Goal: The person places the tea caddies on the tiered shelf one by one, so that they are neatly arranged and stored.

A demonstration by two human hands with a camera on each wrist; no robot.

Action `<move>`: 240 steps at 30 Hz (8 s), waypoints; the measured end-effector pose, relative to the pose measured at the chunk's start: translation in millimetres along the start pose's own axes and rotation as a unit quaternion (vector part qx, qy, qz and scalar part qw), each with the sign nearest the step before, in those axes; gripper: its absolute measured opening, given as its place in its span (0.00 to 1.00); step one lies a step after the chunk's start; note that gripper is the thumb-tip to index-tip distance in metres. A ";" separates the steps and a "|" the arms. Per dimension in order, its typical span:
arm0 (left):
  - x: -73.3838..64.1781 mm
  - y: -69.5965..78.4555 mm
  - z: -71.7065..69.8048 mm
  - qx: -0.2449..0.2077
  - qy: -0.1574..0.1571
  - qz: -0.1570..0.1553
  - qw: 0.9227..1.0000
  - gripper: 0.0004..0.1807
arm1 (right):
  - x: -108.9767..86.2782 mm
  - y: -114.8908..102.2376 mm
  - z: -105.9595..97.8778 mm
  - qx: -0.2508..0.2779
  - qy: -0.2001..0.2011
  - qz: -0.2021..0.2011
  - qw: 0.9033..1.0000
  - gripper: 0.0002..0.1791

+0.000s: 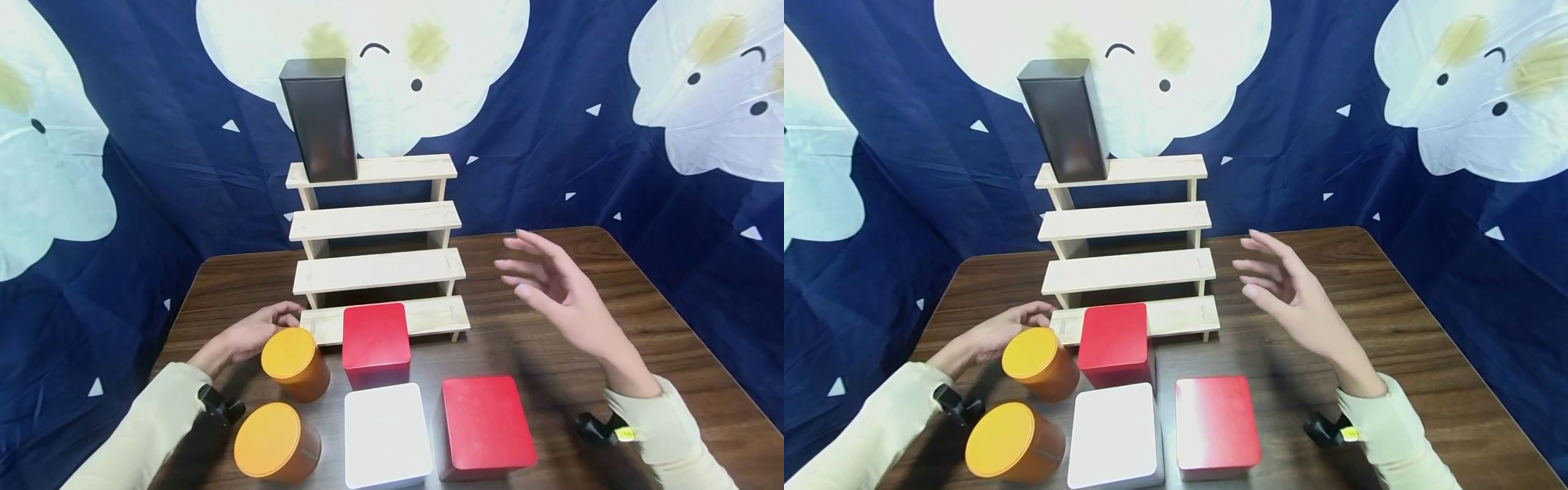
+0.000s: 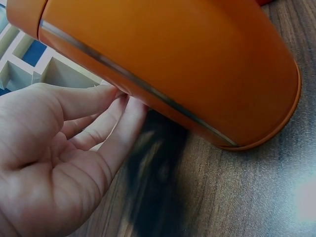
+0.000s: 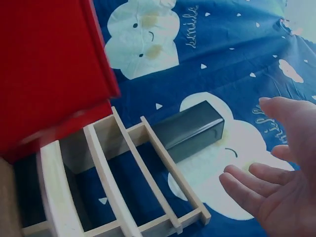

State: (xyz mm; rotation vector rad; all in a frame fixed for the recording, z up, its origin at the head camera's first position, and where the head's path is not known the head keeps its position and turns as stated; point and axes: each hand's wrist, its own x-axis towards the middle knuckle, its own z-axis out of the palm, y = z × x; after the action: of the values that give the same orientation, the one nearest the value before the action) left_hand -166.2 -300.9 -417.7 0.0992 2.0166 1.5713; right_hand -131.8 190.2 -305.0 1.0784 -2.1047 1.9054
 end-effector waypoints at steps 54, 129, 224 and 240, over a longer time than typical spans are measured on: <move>-1.5 1.5 -0.6 -0.005 -0.004 -0.005 1.000 0.31 | -104.4 2.3 30.7 -0.096 -0.257 0.068 0.959 0.52; -1.5 -0.2 -1.6 -0.011 -0.012 0.003 1.000 0.33 | 12.8 -25.0 -6.4 -0.117 -0.179 -0.048 0.976 0.47; -5.9 -3.0 2.8 -0.020 -0.006 0.012 1.000 0.32 | 238.5 -7.7 6.3 -0.057 -0.010 0.051 0.997 0.38; -6.1 -1.1 2.2 -0.024 -0.008 0.011 1.000 0.31 | 244.9 -21.7 7.5 -0.167 0.019 0.068 0.983 0.32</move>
State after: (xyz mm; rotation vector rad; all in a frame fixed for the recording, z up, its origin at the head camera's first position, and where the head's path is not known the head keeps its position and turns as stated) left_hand -159.8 -301.7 -416.7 0.1166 1.9712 1.6266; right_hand -299.0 80.0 -162.0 0.8396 -2.4156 1.5257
